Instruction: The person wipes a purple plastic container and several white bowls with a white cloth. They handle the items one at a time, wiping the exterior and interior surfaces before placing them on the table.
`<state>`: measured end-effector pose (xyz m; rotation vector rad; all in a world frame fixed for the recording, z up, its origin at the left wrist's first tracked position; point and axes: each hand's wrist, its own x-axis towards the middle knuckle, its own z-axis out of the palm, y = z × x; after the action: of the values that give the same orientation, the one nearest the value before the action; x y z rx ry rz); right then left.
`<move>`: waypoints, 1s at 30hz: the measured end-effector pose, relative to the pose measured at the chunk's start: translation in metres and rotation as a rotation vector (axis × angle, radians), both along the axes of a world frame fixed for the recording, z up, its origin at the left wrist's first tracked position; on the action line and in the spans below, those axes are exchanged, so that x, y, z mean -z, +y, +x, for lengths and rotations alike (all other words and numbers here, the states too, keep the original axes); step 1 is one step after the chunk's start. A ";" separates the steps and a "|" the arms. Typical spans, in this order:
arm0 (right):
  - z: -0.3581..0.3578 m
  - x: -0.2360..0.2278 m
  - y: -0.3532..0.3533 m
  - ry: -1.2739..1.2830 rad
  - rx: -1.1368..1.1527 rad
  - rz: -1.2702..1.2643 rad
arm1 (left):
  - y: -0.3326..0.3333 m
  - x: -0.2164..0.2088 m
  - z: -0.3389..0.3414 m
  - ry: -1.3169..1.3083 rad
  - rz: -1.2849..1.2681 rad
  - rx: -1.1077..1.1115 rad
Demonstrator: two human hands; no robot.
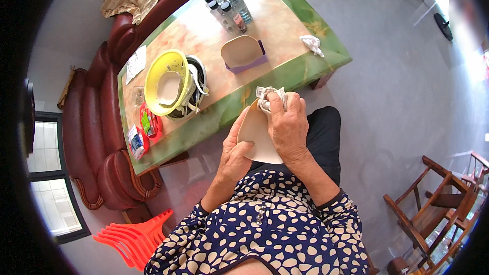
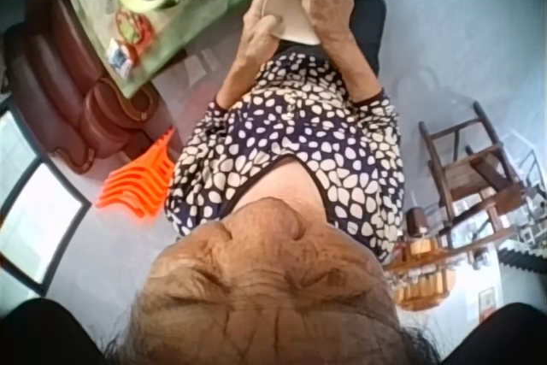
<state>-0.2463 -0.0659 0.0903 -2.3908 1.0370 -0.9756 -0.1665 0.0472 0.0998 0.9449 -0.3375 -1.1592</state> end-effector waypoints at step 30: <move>-0.005 -0.011 0.001 0.025 -0.050 0.024 | -0.011 0.024 -0.003 -0.353 0.053 -0.091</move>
<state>-0.2508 -0.0646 0.1015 -2.4038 0.9874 -0.9133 -0.1693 0.0363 0.0760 1.2017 -0.5434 -0.9200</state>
